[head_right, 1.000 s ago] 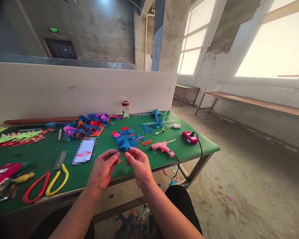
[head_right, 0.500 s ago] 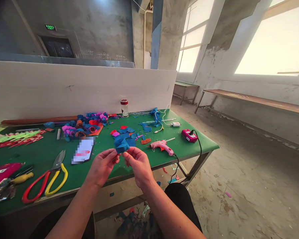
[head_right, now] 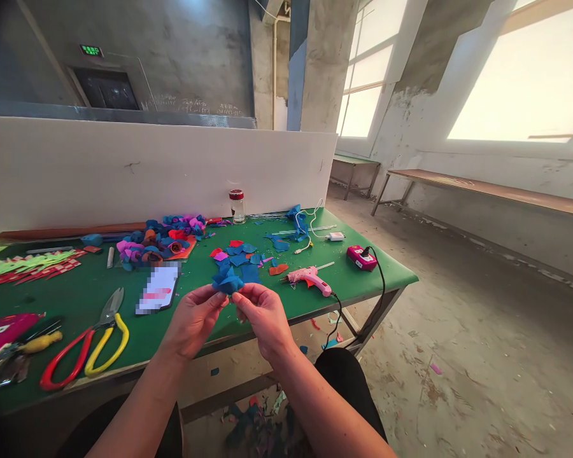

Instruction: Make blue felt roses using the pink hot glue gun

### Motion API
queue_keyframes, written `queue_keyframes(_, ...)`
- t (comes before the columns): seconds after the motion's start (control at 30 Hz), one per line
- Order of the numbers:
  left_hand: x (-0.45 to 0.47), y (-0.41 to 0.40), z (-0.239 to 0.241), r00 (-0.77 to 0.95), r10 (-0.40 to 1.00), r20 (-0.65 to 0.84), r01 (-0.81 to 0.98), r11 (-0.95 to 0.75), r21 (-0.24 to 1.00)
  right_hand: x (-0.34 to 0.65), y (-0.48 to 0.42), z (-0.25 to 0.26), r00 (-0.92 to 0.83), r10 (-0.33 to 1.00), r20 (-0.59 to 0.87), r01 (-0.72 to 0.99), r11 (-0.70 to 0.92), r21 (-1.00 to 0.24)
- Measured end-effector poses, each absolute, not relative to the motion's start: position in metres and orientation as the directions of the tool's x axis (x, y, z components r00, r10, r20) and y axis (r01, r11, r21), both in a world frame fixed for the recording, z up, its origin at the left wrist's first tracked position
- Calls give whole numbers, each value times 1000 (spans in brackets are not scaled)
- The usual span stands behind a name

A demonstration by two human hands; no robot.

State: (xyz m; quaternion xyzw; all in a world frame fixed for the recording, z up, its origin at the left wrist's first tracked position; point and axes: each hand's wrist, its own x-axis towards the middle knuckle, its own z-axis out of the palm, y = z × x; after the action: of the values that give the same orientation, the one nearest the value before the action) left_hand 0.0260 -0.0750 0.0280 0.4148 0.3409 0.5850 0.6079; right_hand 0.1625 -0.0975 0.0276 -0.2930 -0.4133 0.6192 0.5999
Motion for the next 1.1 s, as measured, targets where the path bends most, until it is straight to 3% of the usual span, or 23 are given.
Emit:
queue_keyframes(0.17, 24, -77, 30, 123, 988, 92, -429, -31, 903, 163, -98, 26, -91, 980, 179, -508, 109, -855)
queue_keyframes(0.5, 30, -73, 23, 7, 999, 43, -503, -33, 863, 155, -101, 25, -22, 985, 169, -557, 128, -820)
queue_keyframes(0.8, 38, -73, 23, -22, 994, 105, -510, -101, 854, 144, -104, 18, 126, 966, 225, -437, 258, -862)
queue_keyframes(0.93, 32, -76, 20, -51, 980, 195, -428, -198, 882, 144, -105, 10, 196, 914, 356, -293, 401, -868)
queue_keyframes(1.1, 27, -86, 19, -61, 922, 382, -192, -387, 902, 150, -105, 1, 209, 873, 441, -196, 479, -855)
